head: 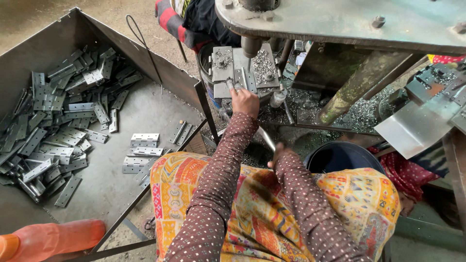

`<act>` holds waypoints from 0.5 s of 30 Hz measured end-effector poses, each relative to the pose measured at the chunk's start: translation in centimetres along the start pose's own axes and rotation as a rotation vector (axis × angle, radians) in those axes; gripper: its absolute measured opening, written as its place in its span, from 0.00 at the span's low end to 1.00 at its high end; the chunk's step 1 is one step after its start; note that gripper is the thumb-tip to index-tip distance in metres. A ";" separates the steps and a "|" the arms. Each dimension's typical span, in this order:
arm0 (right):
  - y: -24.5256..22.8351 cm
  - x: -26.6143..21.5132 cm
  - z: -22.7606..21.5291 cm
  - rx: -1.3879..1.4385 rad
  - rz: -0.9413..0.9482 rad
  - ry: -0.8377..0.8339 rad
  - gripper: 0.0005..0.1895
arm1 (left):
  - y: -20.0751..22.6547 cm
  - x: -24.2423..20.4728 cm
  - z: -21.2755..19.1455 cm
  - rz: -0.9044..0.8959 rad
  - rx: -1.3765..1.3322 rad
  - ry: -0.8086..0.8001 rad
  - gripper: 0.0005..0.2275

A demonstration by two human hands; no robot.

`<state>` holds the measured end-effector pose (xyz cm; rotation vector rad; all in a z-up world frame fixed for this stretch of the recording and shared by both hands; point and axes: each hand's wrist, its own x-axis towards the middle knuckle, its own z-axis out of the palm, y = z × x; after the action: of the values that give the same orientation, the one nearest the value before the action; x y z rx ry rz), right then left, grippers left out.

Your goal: The person operates a drill press to process metal hinge pieces. They pick up each piece from a metal bin, place it under the drill, and use a lever to activate the machine. After drilling, the person removes the piece and places it back into the bin.

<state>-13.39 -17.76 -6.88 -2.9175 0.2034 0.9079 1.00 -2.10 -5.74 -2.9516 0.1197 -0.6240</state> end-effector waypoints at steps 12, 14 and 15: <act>0.5 -1.8 -1.6 0.046 -0.023 -0.011 0.38 | -1.3 0.8 -2.9 0.010 0.047 -0.188 0.13; 0.0 -2.8 -2.3 0.028 -0.013 0.039 0.35 | -1.5 0.6 -3.5 -0.041 -0.003 -0.182 0.15; -0.3 -3.1 -2.5 0.007 -0.008 0.045 0.35 | -1.7 0.7 -3.7 -0.077 -0.065 -0.163 0.18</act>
<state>-14.43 -17.46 -3.03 -2.9317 0.1974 0.8395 0.25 -0.87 -1.88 -3.0674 0.0108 -0.3928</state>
